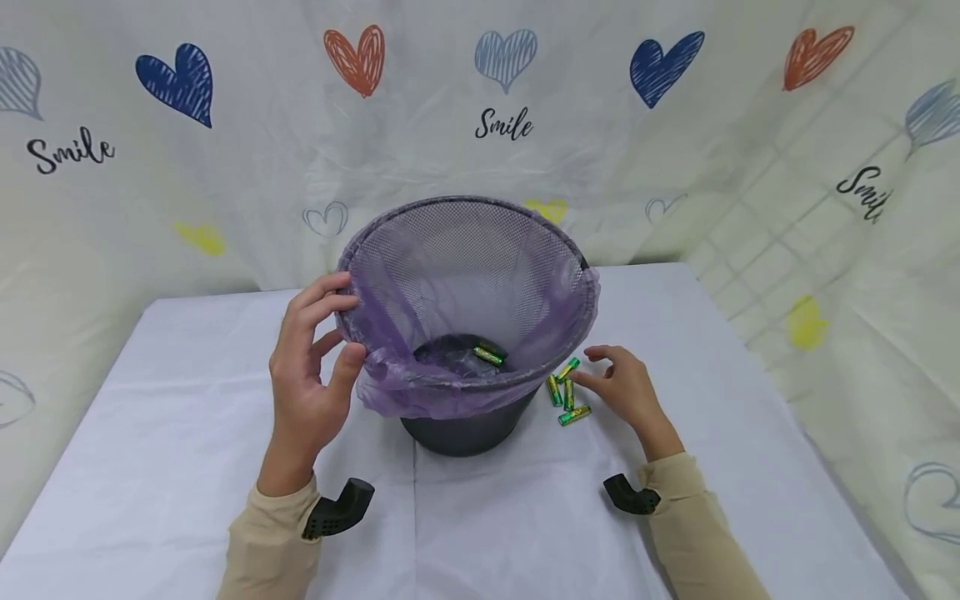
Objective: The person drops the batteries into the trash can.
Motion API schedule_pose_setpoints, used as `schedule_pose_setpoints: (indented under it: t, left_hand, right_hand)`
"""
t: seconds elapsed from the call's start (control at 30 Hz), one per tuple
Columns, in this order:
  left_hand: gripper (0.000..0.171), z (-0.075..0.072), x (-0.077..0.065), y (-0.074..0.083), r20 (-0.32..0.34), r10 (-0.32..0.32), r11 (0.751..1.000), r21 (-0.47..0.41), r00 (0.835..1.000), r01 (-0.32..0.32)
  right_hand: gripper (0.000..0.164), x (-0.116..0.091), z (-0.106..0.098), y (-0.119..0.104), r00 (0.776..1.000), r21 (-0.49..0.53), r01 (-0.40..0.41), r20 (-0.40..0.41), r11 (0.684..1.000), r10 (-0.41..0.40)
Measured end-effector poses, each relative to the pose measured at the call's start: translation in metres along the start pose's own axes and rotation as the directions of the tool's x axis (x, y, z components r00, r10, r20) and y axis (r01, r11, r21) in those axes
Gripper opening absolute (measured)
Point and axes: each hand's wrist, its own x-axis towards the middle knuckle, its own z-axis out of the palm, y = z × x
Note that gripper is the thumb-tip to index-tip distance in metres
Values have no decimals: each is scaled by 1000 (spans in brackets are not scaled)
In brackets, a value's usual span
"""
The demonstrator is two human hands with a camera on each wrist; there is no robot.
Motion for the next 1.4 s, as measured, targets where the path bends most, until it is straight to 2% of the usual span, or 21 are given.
schedule_pose_setpoints:
  t: [0.43,0.9,1.2,1.4]
  left_hand:
    - [60,1,0,1,-2,-6,1000,-12,1000,6]
    - [61,1,0,-1,-7,0,1000,8,1000,1]
    - [60,1,0,0,1,-3,1000,0,1000,3]
    - [60,1,-1,-1,0,1,1000,0,1000,-1]
  right_hand:
    - [49,-2,15,-9,998,-45,15,-60,999,-18]
    - [54,-3,26,-16,995,-80,35,-93,996,-43]
    - [53,-4,23,-18,993,-90,47,-106,995,-57]
    - [54,-5,20,-17,997,-84,7,-77,996,-14]
